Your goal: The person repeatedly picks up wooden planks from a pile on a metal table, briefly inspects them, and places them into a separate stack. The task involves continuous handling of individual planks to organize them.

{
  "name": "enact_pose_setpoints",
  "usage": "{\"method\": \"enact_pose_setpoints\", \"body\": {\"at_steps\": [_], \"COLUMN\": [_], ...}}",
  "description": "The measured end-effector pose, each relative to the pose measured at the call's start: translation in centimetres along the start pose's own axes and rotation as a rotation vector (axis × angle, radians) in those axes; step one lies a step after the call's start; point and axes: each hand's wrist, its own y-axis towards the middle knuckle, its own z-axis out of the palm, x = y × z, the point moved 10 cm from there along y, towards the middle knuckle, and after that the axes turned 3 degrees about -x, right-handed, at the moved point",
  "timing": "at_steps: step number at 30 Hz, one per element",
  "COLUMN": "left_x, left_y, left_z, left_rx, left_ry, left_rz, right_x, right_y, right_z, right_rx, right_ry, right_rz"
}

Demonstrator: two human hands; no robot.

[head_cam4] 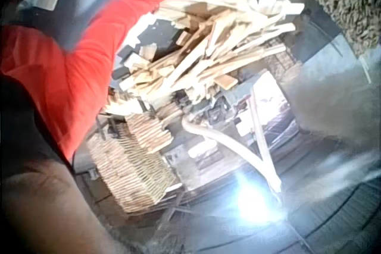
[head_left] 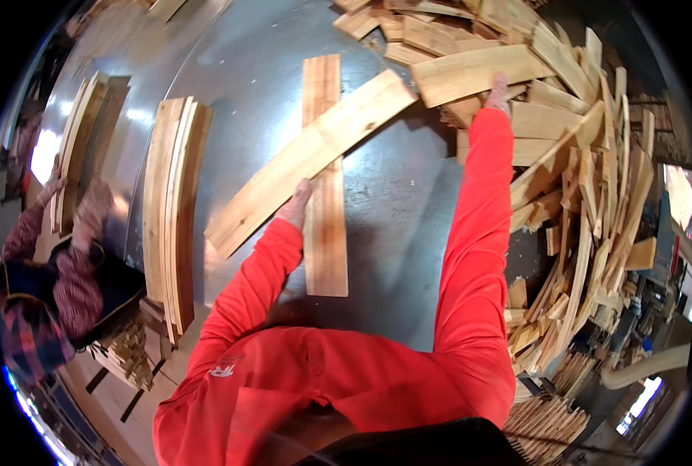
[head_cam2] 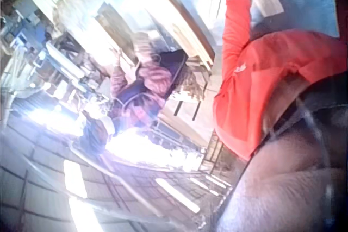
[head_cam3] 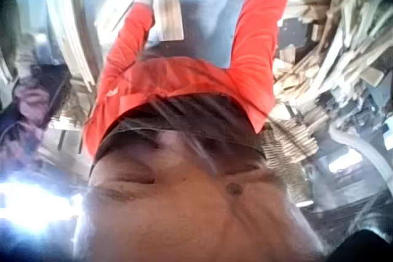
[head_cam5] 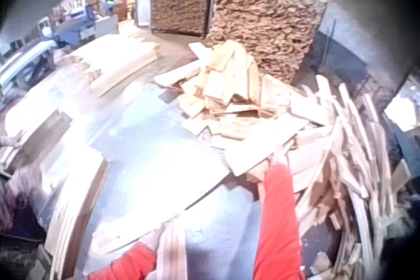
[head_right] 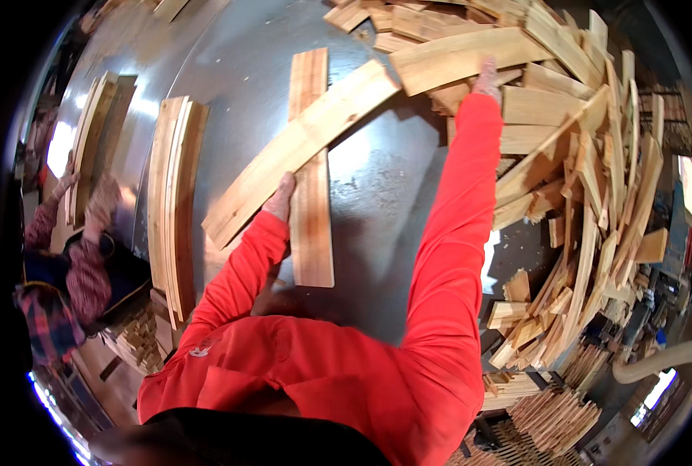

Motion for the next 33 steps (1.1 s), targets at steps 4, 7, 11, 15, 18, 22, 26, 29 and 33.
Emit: {"method": "enact_pose_setpoints", "body": {"at_steps": [4, 7, 11, 15, 18, 22, 26, 29, 33], "left_x": [1.6, 0.8, 4.8, 0.1, -2.9, -7.0, -12.4, -13.6, -8.7], "left_y": [-1.6, 0.5, 5.8, 3.8, 0.3, -6.2, -14.9, -18.4, -16.7], "left_z": [2.4, 0.5, -2.2, -2.2, -3.5, -5.7, -8.0, -9.7, -11.0], "left_rx": [0.003, -0.057, -0.006, -0.043, -0.105, -0.022, 0.235, 0.269, 0.396], "left_ry": [-0.298, -0.056, -0.061, 0.281, 0.595, 0.682, 0.646, 0.548, 0.524], "left_rz": [-0.335, -0.147, -0.198, 0.009, 0.197, 0.434, 0.791, 0.82, 0.6], "right_x": [-0.1, 0.2, -5.4, -15.0, -13.9, -4.6, 5.6, 2.9, -4.9], "right_y": [-2.2, -13.0, -24.6, -35.4, -42.5, -46.4, -48.8, -48.4, -51.4], "right_z": [-4.7, -4.1, -8.6, -18.9, -24.4, -19.2, -4.7, 3.3, 5.5], "right_rx": [-0.135, -0.066, 0.092, 0.063, -0.226, -0.255, 0.246, 0.57, 0.918], "right_ry": [-0.378, -0.297, -0.443, -0.837, -1.239, -0.992, -0.881, -0.913, -1.017], "right_rz": [-0.054, 0.002, 0.066, 0.282, 0.006, -0.706, -1.399, -1.392, -0.507]}}
